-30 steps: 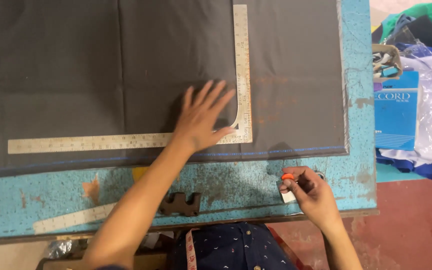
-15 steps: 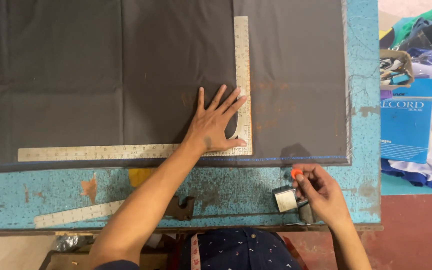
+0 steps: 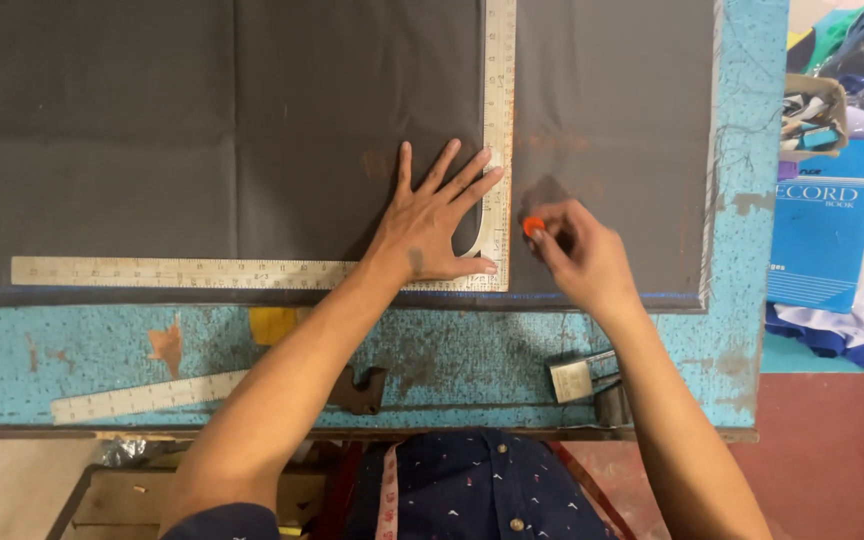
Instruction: The person measures and marks a large piece of dark fabric laid out on a blue table. They use a metal L-square ruler and a smaller straight ruler to draw straight lines with an orange marker, repeatedly repositioning the tools to create a grid pattern.
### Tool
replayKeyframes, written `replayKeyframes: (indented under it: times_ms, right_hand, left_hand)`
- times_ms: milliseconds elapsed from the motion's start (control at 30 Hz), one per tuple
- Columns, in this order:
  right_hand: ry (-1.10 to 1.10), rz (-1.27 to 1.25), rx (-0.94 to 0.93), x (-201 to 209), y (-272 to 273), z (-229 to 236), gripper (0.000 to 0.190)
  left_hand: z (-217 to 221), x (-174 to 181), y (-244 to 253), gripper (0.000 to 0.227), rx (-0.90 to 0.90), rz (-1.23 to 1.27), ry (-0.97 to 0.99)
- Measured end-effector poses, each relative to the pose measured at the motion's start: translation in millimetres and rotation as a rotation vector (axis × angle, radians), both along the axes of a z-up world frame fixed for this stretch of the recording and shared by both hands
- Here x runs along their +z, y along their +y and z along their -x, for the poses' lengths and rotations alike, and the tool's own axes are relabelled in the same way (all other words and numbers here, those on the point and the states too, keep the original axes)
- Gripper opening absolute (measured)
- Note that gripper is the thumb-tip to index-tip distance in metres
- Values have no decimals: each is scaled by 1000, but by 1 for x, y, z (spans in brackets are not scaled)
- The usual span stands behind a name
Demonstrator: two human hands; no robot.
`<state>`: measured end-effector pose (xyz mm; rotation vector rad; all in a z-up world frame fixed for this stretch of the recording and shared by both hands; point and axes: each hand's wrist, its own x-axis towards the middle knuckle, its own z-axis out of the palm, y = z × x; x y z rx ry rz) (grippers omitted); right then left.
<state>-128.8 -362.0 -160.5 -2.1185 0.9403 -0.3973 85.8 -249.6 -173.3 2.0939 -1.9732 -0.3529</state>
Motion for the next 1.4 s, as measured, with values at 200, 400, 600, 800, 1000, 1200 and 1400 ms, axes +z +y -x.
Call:
replayKeyframes:
  times_ms: [200,400,600,800,1000,1200,1400]
  right_hand:
    - [0,156,41,-20,-18,-32,15]
    - [51,176,28,-21,-18,-39,13]
    - [90,299,51,-24,-57,-71,9]
    - [-95,520,124,-30,-171,-166,6]
    - [-32,461,93,-15,-130,-144,19]
    - [256,287,36,-20,44,-4,7]
    - [296,294,-99,16,78,40,15]
  left_hand:
    - [0,-1,1,119,9,8,11]
    - [0,8,0,116,10,-51,21]
    - [-3,13,-4,115,-3,-93,21]
    - [-8,1,-2,118,-39,54,52]
    - [-8,2,-5,118,-27,24,27]
    - [-8,14,1,113,-15,-62,57]
    - [-5,8,1,113,-6,-20,38]
